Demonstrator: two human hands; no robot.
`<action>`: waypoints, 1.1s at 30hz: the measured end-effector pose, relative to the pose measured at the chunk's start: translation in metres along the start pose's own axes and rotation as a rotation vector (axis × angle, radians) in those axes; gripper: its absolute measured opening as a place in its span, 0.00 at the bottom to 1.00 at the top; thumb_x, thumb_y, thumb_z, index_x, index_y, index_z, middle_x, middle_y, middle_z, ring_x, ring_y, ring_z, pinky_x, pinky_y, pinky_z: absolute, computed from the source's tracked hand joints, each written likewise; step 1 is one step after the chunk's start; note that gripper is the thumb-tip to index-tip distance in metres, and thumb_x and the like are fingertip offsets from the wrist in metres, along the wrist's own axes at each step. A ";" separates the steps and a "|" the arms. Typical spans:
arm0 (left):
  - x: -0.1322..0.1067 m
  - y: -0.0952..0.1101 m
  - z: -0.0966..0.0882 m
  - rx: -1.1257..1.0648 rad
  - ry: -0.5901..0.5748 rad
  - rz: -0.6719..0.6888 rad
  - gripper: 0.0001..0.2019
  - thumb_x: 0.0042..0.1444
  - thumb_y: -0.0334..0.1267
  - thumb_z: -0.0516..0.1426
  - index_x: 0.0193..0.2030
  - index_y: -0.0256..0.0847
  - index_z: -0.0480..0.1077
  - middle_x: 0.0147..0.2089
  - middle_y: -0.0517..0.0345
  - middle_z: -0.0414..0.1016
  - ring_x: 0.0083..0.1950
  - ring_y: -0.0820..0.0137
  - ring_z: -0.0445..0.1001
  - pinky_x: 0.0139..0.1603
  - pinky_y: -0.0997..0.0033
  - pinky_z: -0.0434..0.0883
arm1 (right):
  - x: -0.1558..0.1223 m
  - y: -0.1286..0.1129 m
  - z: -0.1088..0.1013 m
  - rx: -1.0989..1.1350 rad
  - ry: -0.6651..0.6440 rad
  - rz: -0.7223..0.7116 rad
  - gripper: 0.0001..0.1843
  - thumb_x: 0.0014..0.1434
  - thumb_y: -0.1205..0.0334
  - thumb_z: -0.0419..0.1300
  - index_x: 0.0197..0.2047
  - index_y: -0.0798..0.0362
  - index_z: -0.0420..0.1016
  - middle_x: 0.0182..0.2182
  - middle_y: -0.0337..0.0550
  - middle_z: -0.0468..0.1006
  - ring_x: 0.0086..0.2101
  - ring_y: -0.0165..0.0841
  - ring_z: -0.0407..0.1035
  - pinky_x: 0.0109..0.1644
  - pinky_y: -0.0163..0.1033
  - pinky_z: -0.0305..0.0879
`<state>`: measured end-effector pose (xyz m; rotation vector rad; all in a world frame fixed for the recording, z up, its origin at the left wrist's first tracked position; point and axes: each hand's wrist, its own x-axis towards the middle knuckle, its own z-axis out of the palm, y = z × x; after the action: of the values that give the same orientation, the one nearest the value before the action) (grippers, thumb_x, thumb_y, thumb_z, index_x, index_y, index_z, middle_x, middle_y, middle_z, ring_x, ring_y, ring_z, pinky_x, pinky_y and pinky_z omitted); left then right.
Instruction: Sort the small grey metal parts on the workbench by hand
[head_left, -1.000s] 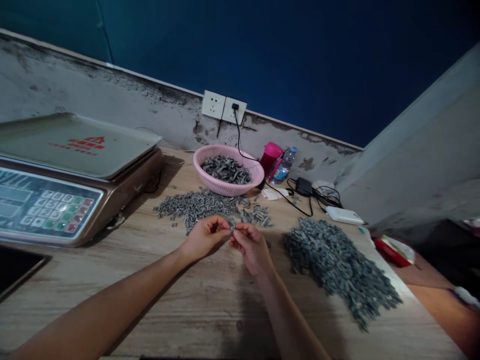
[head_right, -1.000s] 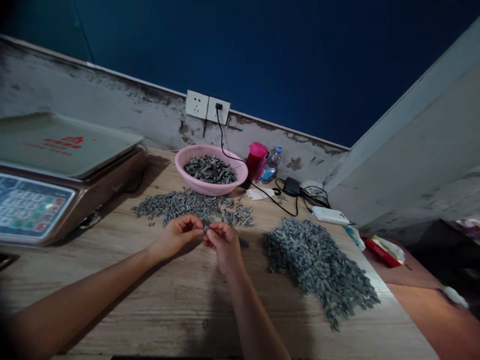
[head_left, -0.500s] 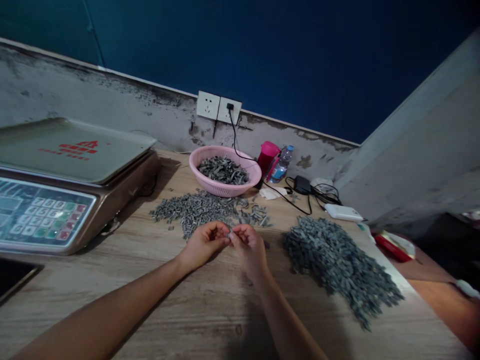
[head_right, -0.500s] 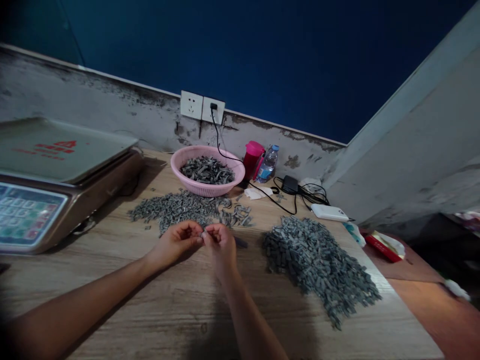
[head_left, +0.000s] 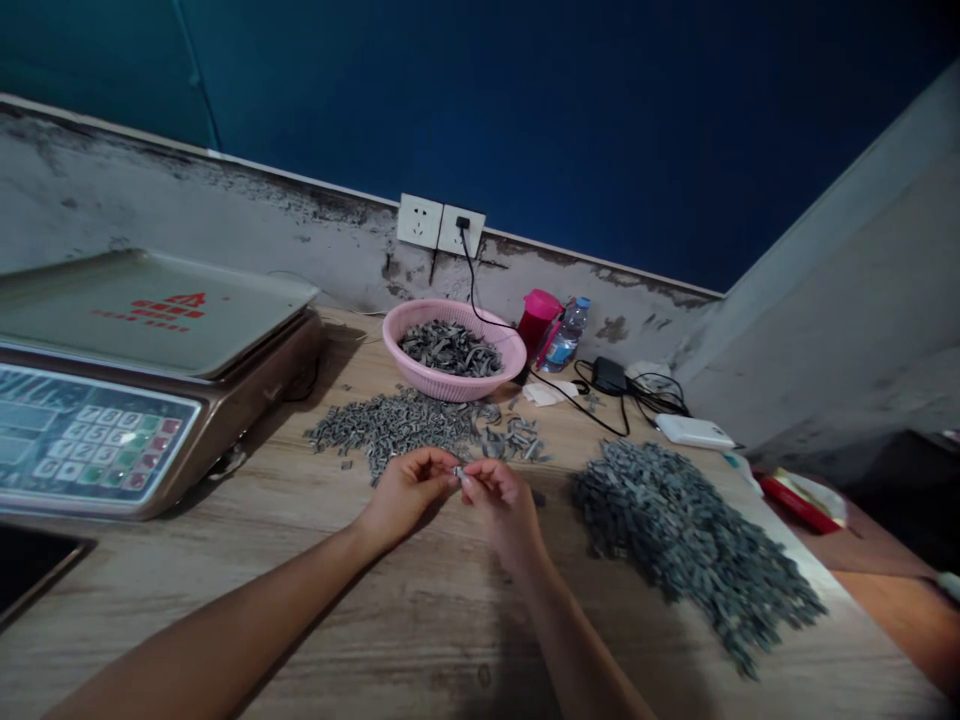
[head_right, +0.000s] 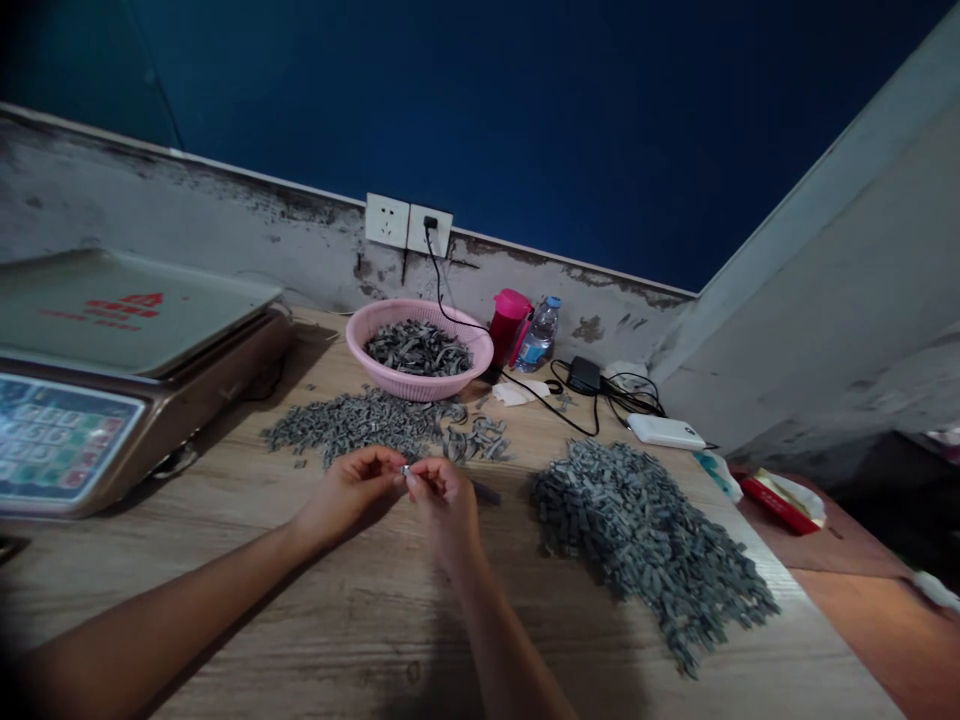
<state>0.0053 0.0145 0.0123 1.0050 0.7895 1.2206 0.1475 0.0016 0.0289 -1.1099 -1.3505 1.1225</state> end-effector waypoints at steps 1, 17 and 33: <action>-0.001 0.002 0.000 0.116 -0.006 0.039 0.10 0.44 0.36 0.63 0.34 0.36 0.72 0.31 0.57 0.74 0.32 0.73 0.71 0.36 0.75 0.67 | 0.000 0.001 -0.001 -0.029 0.000 0.000 0.08 0.49 0.59 0.60 0.31 0.54 0.71 0.21 0.36 0.71 0.23 0.28 0.64 0.29 0.32 0.60; -0.003 0.015 -0.009 0.965 -0.334 0.581 0.08 0.58 0.31 0.50 0.38 0.39 0.71 0.38 0.52 0.71 0.42 0.69 0.68 0.45 0.71 0.64 | 0.002 0.004 -0.009 -0.027 -0.119 0.161 0.07 0.45 0.62 0.62 0.29 0.54 0.72 0.19 0.36 0.70 0.20 0.27 0.62 0.24 0.32 0.57; -0.005 0.015 -0.006 0.686 -0.257 0.379 0.06 0.55 0.33 0.54 0.38 0.40 0.72 0.40 0.53 0.70 0.44 0.68 0.68 0.46 0.70 0.65 | -0.003 -0.006 -0.011 0.344 -0.167 0.418 0.11 0.42 0.61 0.66 0.28 0.55 0.69 0.22 0.35 0.72 0.20 0.25 0.64 0.27 0.32 0.62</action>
<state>-0.0070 0.0114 0.0235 1.9019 0.8539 1.1137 0.1583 -0.0013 0.0348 -1.0841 -1.0153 1.7132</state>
